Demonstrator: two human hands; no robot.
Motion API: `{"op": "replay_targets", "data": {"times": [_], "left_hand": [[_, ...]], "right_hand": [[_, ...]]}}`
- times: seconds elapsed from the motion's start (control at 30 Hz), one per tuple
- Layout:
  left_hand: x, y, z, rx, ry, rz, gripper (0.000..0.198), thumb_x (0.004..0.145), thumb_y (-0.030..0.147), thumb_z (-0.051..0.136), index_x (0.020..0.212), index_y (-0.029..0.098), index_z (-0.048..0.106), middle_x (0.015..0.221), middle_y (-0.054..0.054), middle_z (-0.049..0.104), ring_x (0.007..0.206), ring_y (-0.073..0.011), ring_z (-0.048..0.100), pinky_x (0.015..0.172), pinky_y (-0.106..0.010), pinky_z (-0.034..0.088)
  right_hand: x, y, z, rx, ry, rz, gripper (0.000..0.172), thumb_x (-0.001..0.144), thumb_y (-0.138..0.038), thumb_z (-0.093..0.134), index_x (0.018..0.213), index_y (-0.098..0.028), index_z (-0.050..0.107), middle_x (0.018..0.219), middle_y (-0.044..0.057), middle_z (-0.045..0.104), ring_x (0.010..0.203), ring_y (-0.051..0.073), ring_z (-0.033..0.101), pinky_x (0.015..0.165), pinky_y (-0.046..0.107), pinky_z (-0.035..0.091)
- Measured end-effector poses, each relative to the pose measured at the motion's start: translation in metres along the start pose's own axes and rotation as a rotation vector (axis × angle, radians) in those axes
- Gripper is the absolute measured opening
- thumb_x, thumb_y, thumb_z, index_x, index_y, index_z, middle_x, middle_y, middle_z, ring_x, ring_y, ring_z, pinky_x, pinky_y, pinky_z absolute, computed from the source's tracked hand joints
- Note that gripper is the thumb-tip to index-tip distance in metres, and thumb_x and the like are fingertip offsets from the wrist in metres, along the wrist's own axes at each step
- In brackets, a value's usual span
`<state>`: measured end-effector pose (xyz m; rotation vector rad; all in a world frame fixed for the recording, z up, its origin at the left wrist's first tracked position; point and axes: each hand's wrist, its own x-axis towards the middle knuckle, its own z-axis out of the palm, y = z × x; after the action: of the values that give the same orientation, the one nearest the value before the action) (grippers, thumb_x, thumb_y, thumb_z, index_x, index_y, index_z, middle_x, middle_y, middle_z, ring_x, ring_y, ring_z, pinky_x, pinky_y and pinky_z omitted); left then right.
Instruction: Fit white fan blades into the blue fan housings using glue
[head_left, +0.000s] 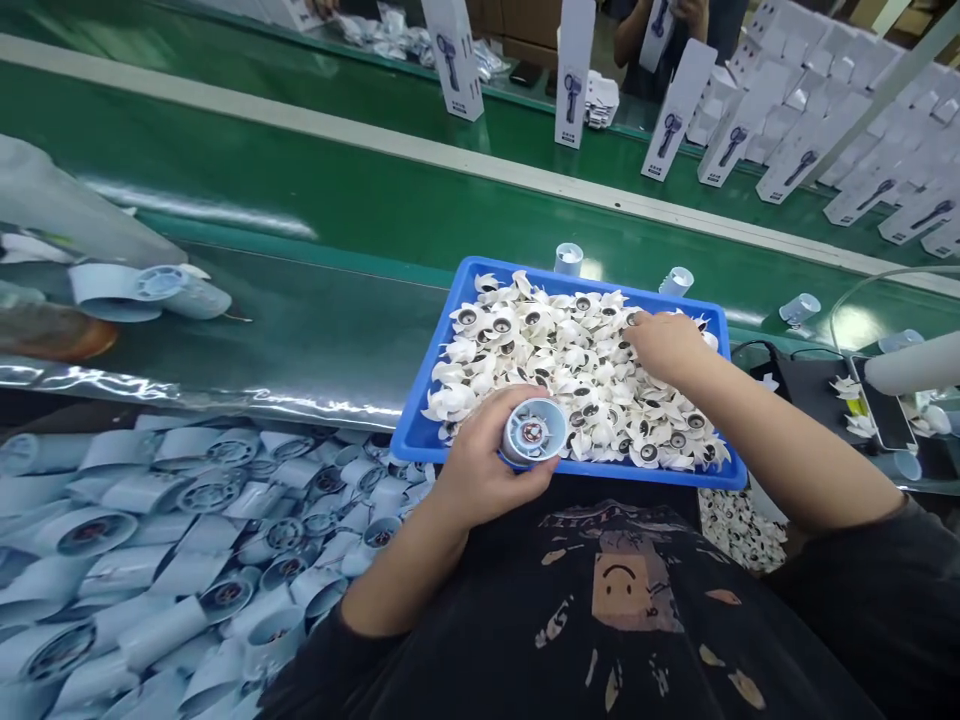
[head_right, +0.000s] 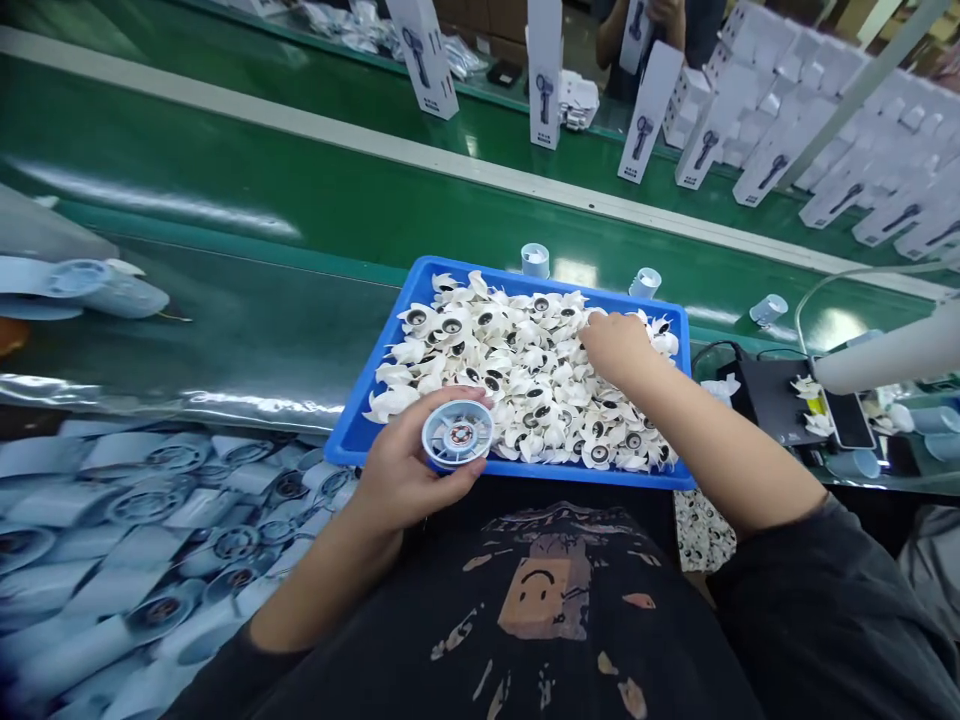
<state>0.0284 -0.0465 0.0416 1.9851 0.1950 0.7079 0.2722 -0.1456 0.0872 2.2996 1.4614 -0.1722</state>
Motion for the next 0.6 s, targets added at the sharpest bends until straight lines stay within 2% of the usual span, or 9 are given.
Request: {"op": "replay_targets", "data": {"times": [0.1, 0.2, 0.33, 0.4, 0.43, 0.5, 0.6], "left_hand": [[0.002, -0.002, 0.002, -0.086, -0.063, 0.039, 0.044, 0.069, 0.023, 0.066, 0.112, 0.019, 0.057, 0.105, -0.012, 0.068, 0.100, -0.0284, 0.066, 0.087, -0.042, 0.054], [0.003, -0.005, 0.006, -0.139, -0.077, -0.019, 0.046, 0.069, 0.027, 0.067, 0.112, 0.019, 0.056, 0.099, -0.009, 0.067, 0.086, -0.0242, 0.067, 0.077, -0.037, 0.055], [0.007, -0.006, 0.010, -0.121, -0.081, -0.062, 0.063, 0.066, 0.043, 0.079, 0.119, 0.020, 0.055, 0.107, -0.010, 0.067, 0.094, -0.0268, 0.067, 0.084, -0.039, 0.054], [0.011, -0.005, 0.012, -0.067, -0.096, -0.027, 0.062, 0.065, 0.048, 0.081, 0.116, 0.020, 0.058, 0.107, -0.011, 0.069, 0.099, -0.0286, 0.066, 0.088, -0.042, 0.053], [0.013, -0.004, 0.013, -0.038, -0.103, 0.002, 0.058, 0.067, 0.049, 0.080, 0.113, 0.020, 0.060, 0.106, -0.011, 0.069, 0.100, -0.0291, 0.066, 0.089, -0.044, 0.053], [0.015, -0.002, 0.015, 0.020, -0.105, 0.055, 0.050, 0.069, 0.049, 0.078, 0.107, 0.020, 0.062, 0.104, -0.011, 0.071, 0.100, -0.0293, 0.066, 0.090, -0.045, 0.052], [0.016, 0.001, 0.017, 0.099, -0.084, 0.098, 0.045, 0.071, 0.048, 0.075, 0.103, 0.020, 0.062, 0.102, -0.010, 0.072, 0.095, -0.0281, 0.067, 0.087, -0.045, 0.052]], "right_hand": [[-0.005, -0.006, -0.002, -0.044, -0.042, -0.033, 0.034, 0.082, -0.002, 0.047, 0.100, -0.017, 0.071, 0.106, 0.014, 0.064, 0.096, 0.028, 0.061, 0.073, 0.034, 0.040], [-0.008, -0.007, 0.000, -0.032, -0.053, -0.020, 0.032, 0.081, -0.002, 0.049, 0.098, -0.018, 0.071, 0.104, 0.013, 0.064, 0.092, 0.025, 0.062, 0.071, 0.032, 0.039], [-0.011, -0.003, -0.001, 0.077, -0.013, 0.095, 0.027, 0.081, -0.003, 0.050, 0.097, -0.014, 0.069, 0.101, 0.017, 0.064, 0.086, 0.027, 0.065, 0.068, 0.034, 0.043], [-0.019, -0.005, -0.004, 0.145, 0.043, 0.144, 0.024, 0.085, -0.008, 0.049, 0.103, -0.013, 0.065, 0.106, 0.017, 0.063, 0.088, 0.028, 0.065, 0.069, 0.036, 0.045], [-0.026, -0.007, -0.005, 0.249, 0.081, 0.135, 0.024, 0.088, -0.013, 0.047, 0.107, -0.014, 0.061, 0.110, 0.017, 0.061, 0.088, 0.026, 0.065, 0.069, 0.035, 0.046], [-0.043, -0.015, -0.005, 0.622, 0.143, 0.027, 0.025, 0.093, -0.025, 0.044, 0.115, -0.016, 0.052, 0.112, 0.013, 0.060, 0.082, 0.020, 0.065, 0.064, 0.031, 0.048], [-0.067, -0.033, 0.004, 1.395, 0.118, -0.246, 0.032, 0.094, -0.044, 0.043, 0.115, -0.020, 0.044, 0.089, 0.004, 0.061, 0.064, 0.012, 0.061, 0.053, 0.024, 0.046]]}}
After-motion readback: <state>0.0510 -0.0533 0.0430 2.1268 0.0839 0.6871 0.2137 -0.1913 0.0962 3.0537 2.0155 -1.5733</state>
